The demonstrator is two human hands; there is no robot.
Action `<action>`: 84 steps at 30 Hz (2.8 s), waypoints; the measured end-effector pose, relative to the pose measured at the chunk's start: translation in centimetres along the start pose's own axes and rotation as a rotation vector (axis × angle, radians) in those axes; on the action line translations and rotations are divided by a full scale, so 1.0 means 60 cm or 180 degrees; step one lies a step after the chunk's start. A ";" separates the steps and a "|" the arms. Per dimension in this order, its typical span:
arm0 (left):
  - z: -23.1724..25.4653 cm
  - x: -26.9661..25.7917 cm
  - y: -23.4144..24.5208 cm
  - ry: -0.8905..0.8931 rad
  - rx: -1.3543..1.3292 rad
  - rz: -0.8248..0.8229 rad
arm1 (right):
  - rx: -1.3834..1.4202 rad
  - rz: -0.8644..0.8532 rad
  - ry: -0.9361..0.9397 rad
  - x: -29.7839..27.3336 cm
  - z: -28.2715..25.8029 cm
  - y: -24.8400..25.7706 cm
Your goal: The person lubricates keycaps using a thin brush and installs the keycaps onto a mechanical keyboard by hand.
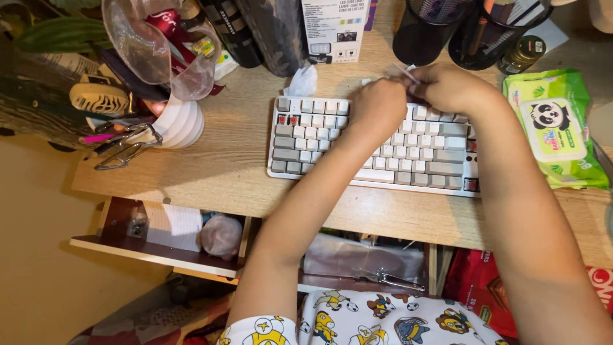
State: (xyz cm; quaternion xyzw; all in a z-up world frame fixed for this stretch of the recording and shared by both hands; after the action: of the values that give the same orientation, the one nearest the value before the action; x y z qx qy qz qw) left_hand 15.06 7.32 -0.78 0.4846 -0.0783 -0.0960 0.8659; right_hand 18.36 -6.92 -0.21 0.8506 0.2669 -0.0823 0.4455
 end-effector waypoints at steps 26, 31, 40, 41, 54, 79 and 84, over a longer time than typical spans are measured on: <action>0.007 0.048 -0.010 -0.0567 -0.0216 -0.0236 | -0.0598 0.1597 0.0389 -0.062 0.075 0.091; 0.023 0.060 -0.025 -0.0751 -0.0077 -0.0161 | -0.0212 0.1021 -0.0110 -0.050 0.054 0.050; 0.020 0.074 -0.022 -0.0796 -0.0101 0.0284 | 0.0038 0.1156 -0.0016 -0.087 0.011 0.063; 0.019 0.072 -0.019 -0.0851 -0.0340 0.0374 | 0.0237 0.1210 0.0016 -0.089 0.010 0.063; 0.069 0.138 -0.093 -0.1043 0.0728 0.0181 | 0.0372 0.1778 0.0136 -0.124 0.017 0.074; 0.035 0.022 -0.022 -0.0641 -0.5568 -0.0798 | 0.3086 0.2146 0.2241 -0.148 -0.018 0.072; 0.029 -0.004 -0.017 -0.0514 -0.5969 -0.0608 | 0.2420 0.2126 0.1992 -0.162 -0.050 0.060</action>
State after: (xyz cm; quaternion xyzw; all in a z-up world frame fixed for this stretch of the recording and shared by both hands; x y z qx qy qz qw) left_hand 14.31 5.44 -0.78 -0.4128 0.0111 -0.2236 0.8829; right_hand 11.76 -9.88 7.78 0.9722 0.0553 0.2272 0.0116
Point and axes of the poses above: each hand's wrist, its own x-axis towards the middle knuckle, its own y-axis out of the back of the hand, z = x × y, the point moved 5 cm from there along x, towards the middle knuckle, and after that the axes turned 6 degrees about -z, right-handed, at the moved point
